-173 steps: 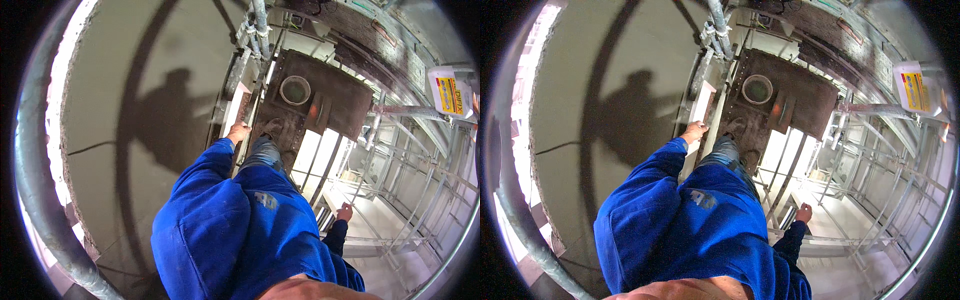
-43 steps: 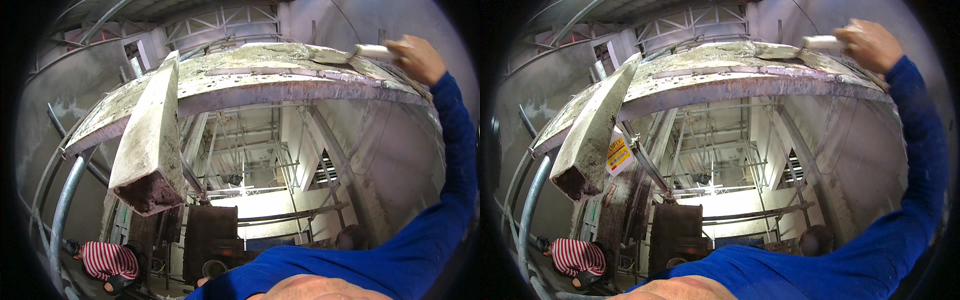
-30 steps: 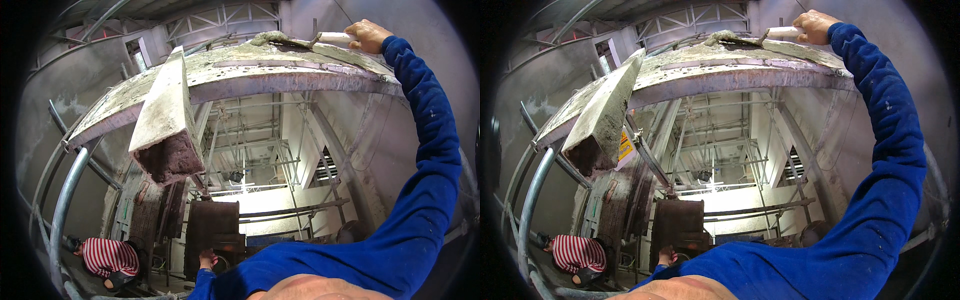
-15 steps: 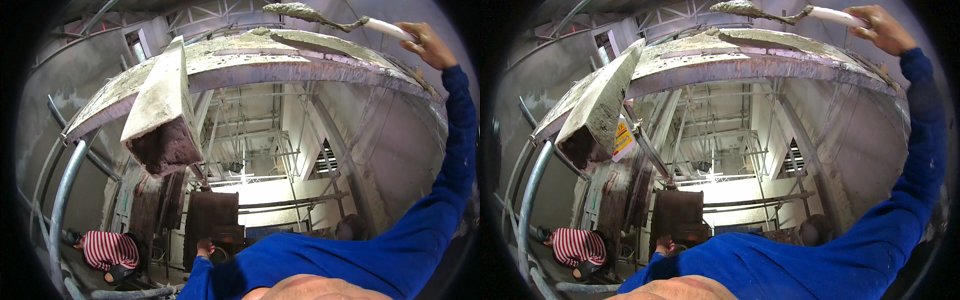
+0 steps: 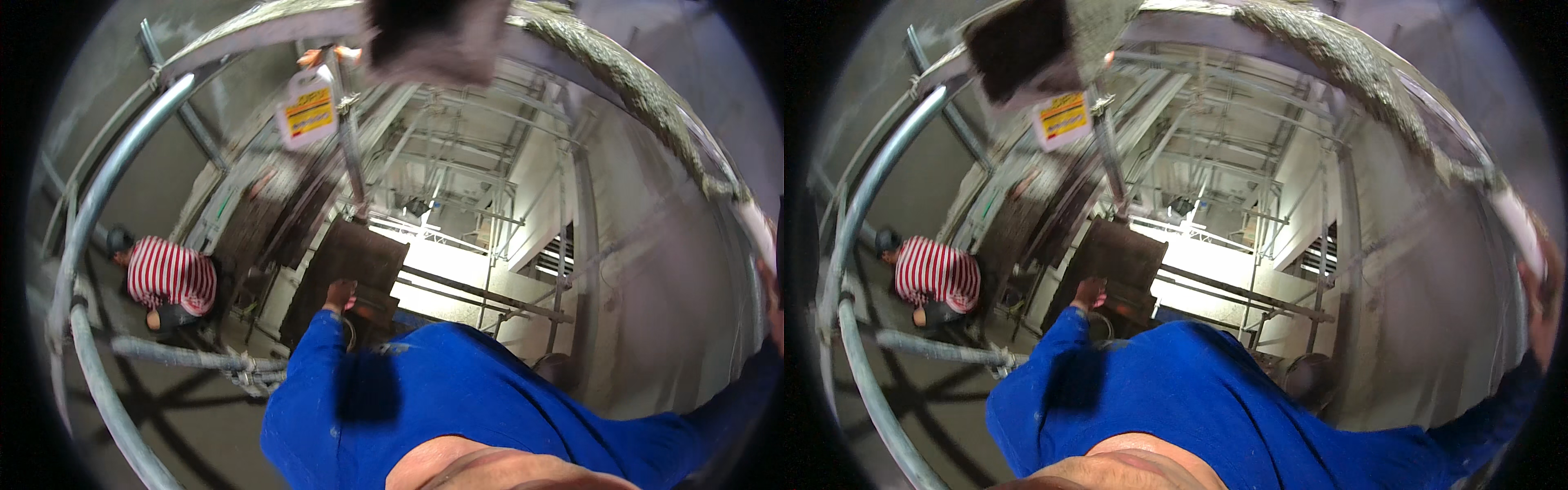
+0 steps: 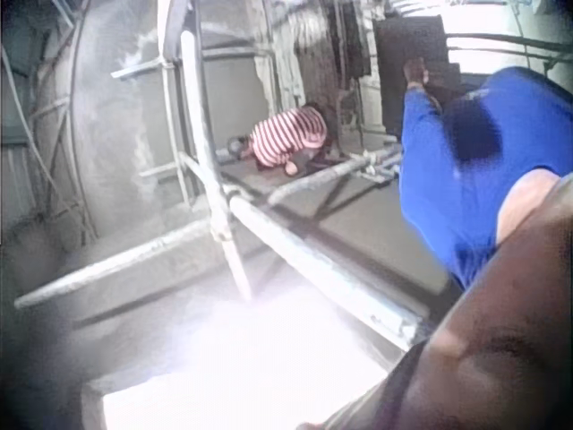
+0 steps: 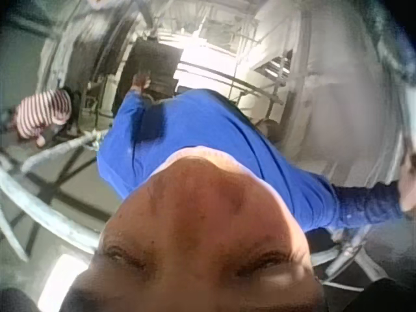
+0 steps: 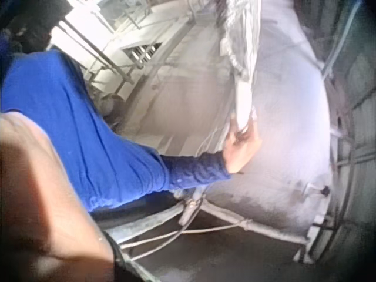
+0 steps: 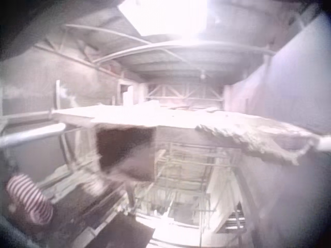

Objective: The person applies plaster to a wall using a trowel and a hawk, smoothing the surface with a straightedge. They repeatedly scoop plaster from a bucket and spread it along the wall while standing on scaffolding.

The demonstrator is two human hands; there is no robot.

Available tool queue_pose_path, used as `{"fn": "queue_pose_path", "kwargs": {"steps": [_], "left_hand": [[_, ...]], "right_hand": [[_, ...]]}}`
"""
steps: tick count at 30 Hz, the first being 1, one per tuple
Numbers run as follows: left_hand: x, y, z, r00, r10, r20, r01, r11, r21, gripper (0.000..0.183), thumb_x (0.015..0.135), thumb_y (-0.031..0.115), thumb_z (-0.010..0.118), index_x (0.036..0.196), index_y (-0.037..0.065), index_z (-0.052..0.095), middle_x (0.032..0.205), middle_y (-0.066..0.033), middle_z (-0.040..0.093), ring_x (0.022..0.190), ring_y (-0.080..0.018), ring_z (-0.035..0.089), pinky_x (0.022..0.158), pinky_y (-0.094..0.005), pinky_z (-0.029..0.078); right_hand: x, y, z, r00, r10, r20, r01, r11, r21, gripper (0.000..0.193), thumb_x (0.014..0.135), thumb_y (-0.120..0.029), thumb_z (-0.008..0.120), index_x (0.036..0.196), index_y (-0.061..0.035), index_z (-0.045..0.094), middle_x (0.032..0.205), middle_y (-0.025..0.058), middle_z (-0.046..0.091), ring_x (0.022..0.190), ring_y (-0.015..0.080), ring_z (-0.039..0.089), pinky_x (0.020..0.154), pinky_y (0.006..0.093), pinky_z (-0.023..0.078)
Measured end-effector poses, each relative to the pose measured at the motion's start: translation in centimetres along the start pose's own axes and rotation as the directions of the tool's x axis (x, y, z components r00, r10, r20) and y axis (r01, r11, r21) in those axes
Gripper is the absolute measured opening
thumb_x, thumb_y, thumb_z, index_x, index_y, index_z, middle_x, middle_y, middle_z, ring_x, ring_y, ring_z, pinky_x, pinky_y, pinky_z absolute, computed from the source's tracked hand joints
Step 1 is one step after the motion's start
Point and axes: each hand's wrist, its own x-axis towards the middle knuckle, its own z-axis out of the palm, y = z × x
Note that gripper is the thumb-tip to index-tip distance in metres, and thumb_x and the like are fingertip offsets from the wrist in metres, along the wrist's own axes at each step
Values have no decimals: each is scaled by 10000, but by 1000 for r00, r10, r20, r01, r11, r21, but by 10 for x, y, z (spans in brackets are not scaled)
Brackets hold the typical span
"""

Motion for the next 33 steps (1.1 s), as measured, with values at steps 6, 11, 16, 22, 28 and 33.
{"fn": "queue_pose_path", "kwargs": {"steps": [6, 11, 16, 22, 28, 33], "left_hand": [[-14, -23, -11, 994, -92, -65, 93, 996, 8, 132, 867, 253, 516, 908, 143, 577, 715, -10, 542, 560, -134, 547, 452, -289, 451], [-28, -75, -23, 980, -83, -178, 99, 991, 86, 187, 836, 259, 573, 940, 104, 581, 750, -36, 572, 605, -159, 585, 493, -297, 484], [-69, -148, -16, 902, -231, -365, 191, 971, -142, 271, 803, 268, 605, 939, 34, 606, 758, -89, 610, 645, -208, 615, 530, -335, 500], [-124, -265, -12, 828, -409, -384, 363, 912, -189, 237, 792, 270, 613, 813, 34, 598, 643, -107, 575, 534, -234, 574, 465, -353, 467], [-177, -377, 13, 770, -556, -312, 345, 775, -529, 184, 838, 242, 582, 871, 63, 554, 675, -51, 515, 532, -183, 509, 426, -317, 412], [-226, -377, 47, 693, -596, -406, 206, 703, -680, 216, 849, 238, 583, 939, 46, 542, 748, -50, 511, 590, -167, 515, 434, -288, 397]], "right_hand": [[-4, -8, 71, 996, -34, 81, 5, 943, 332, 402, 832, 20, 535, 1231, 31, 486, 1199, 183, 548, 1147, 240, 498, 963, 338, 368], [20, -56, 150, 978, -163, 129, 102, 917, 386, 440, 757, 55, 581, 1192, 2, 542, 1091, 172, 617, 1014, 206, 589, 864, 293, 432], [52, -107, 282, 908, -408, 92, 326, 829, 454, 415, 750, -79, 669, 1157, -105, 588, 949, 183, 639, 809, 332, 628, 706, 342, 491], [88, -210, 450, 747, -637, 189, 536, 746, 395, 417, 781, -262, 636, 1186, -195, 563, 735, 154, 618, 655, 338, 601, 598, 443, 478], [153, -365, 578, 482, -686, 545, 585, 715, 382, 376, 781, -306, 611, 1146, -218, 579, 966, 135, 640, 891, 346, 602, 787, 449, 486], [206, -525, 673, 242, -721, 650, 856, 473, 206, 439, 745, -430, 633, 1024, -92, 653, 994, 144, 643, 963, 304, 605, 838, 390, 486]]}}
